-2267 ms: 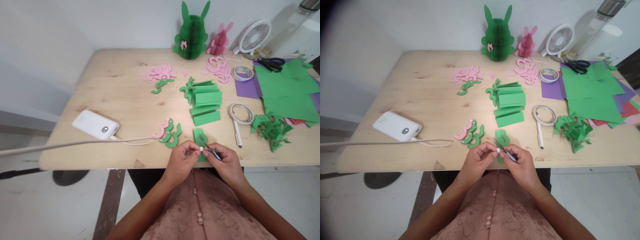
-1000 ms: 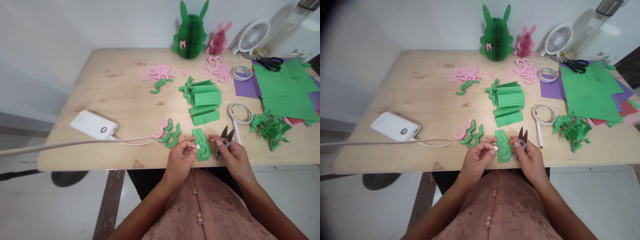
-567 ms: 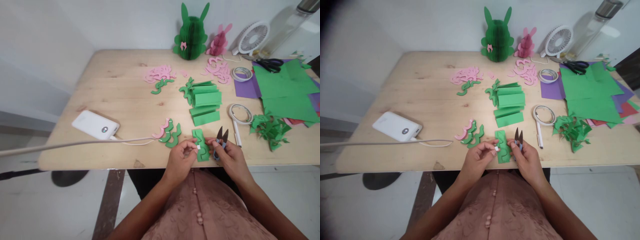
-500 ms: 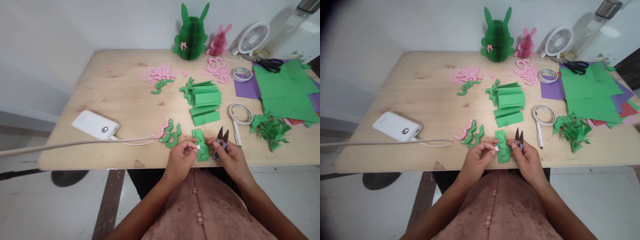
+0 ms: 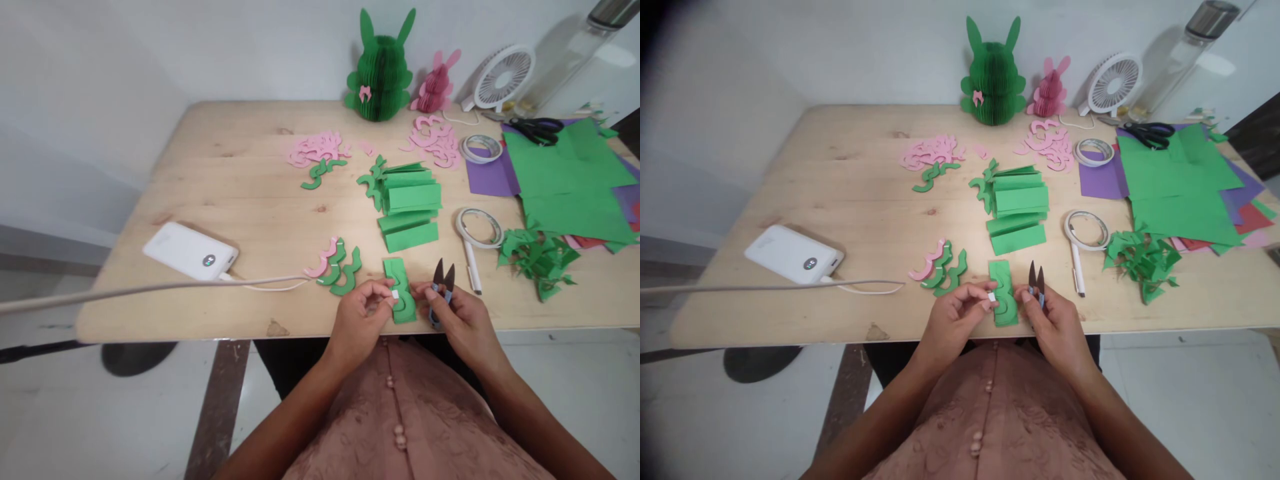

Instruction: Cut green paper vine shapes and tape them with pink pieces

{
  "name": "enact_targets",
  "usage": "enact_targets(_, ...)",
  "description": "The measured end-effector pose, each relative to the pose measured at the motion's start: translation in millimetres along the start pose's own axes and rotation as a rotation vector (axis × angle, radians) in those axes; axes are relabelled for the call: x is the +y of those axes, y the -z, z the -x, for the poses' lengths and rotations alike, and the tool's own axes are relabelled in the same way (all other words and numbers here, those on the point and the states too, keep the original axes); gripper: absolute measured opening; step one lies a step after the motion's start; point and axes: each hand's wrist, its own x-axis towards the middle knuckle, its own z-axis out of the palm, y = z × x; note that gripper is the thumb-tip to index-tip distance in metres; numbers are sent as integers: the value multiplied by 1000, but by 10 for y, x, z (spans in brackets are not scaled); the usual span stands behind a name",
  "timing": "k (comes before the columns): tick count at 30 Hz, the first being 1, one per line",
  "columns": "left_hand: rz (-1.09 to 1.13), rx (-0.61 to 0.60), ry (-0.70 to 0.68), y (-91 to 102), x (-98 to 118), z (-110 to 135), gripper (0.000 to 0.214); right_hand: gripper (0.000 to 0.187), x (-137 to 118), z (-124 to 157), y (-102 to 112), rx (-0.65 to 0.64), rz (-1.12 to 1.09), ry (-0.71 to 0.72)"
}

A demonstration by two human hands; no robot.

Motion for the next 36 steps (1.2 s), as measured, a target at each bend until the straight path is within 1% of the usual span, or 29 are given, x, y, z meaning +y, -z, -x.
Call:
enact_targets(8, 11, -2, 16, 3, -6, 0, 8, 38, 15, -19, 0, 8, 15, 40)
enact_targets(18, -7, 0, 18, -1, 11, 0, 9, 39, 21, -80, -29, -26, 54, 109)
enact_targets(30, 19, 3, 25, 1, 4, 5, 10, 38, 25, -69, -7, -5, 60, 90)
enact_targets(34, 23, -2, 26, 2, 8, 7, 11, 34, 11, -23, 16, 37, 42, 81)
enact_targets(36, 33, 0, 28, 2, 8, 7, 11, 32, 1, 9, 22, 21, 37, 83)
